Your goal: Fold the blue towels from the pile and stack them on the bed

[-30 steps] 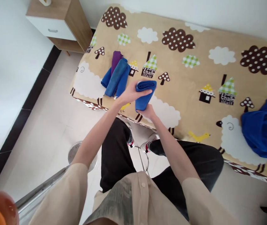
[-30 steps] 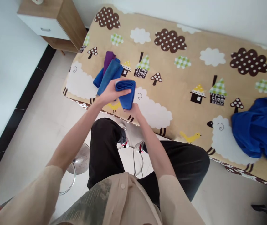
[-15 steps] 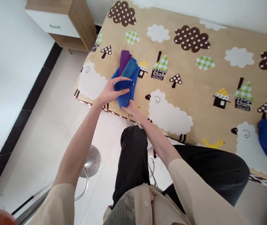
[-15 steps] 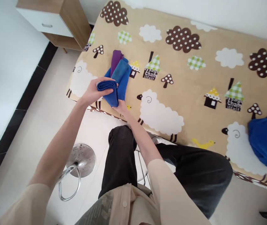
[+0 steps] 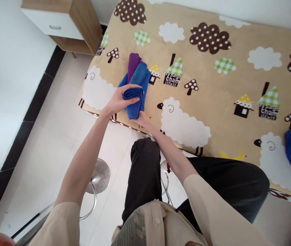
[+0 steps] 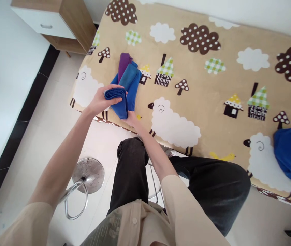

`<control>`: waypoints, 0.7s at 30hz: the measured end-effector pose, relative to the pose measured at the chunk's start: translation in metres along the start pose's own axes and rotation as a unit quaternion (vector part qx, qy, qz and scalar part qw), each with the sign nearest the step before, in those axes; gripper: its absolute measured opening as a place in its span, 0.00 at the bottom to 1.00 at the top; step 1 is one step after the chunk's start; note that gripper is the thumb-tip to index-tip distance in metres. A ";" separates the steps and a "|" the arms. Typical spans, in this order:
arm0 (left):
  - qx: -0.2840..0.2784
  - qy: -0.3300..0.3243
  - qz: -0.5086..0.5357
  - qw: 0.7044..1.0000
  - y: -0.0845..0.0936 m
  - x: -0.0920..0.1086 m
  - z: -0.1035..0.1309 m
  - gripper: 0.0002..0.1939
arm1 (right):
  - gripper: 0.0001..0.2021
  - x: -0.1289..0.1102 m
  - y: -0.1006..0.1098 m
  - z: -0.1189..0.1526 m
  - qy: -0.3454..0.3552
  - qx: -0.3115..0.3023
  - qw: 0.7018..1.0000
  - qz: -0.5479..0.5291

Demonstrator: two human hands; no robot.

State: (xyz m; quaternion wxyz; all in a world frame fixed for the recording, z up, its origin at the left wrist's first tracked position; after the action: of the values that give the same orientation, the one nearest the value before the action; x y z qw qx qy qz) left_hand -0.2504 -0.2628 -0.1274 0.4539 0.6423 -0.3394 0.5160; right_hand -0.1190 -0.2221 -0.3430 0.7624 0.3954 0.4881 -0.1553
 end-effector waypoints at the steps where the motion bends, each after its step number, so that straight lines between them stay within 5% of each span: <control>1: 0.017 -0.009 -0.015 1.000 0.003 -0.002 -0.003 0.38 | 0.23 -0.001 0.007 0.008 0.008 -0.001 1.000 -0.015; 5: 0.178 -0.049 -0.088 0.979 0.007 0.011 0.014 0.53 | 0.40 0.020 0.060 0.065 0.004 0.057 0.997 -0.052; 7: 0.253 -0.049 -0.118 0.959 -0.007 0.031 0.052 0.44 | 0.37 0.045 0.100 0.108 -0.059 0.128 0.988 -0.068; 9: 0.270 -0.018 -0.148 0.951 -0.037 0.054 0.109 0.32 | 0.26 0.073 0.138 0.154 -0.137 0.200 0.966 -0.090; 12: 0.113 0.041 -0.223 0.967 -0.110 0.076 0.207 0.26 | 0.17 0.099 0.176 0.206 -0.226 0.295 0.925 -0.077; 15: -0.124 0.015 -0.366 0.922 -0.187 0.071 0.281 0.22 | 0.16 0.085 0.184 0.223 -0.260 0.322 0.904 -0.111; 18: -0.307 0.013 -0.427 0.851 -0.239 0.046 0.313 0.19 | 0.16 0.029 0.188 0.224 -0.168 0.250 0.935 -0.186; 21: -0.410 0.053 -0.399 0.818 -0.269 0.021 0.319 0.21 | 0.12 -0.034 0.218 0.241 -0.041 0.187 0.967 -0.168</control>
State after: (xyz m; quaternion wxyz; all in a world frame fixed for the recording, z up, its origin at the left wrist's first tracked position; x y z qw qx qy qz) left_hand 0.1113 -0.4639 -0.1875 0.8589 0.4475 -0.2090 0.1358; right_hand 0.1504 -0.2696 -0.1643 0.6572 0.4369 0.4779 -0.3858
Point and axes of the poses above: each hand's wrist, its own z-axis away from the middle knuckle, its own y-axis out of the back of the hand, x = y × z, the point moved 2 cm from there along -z, towards the middle knuckle, and after that the axes turned 11 degrees about x, right-handed, at the moved point
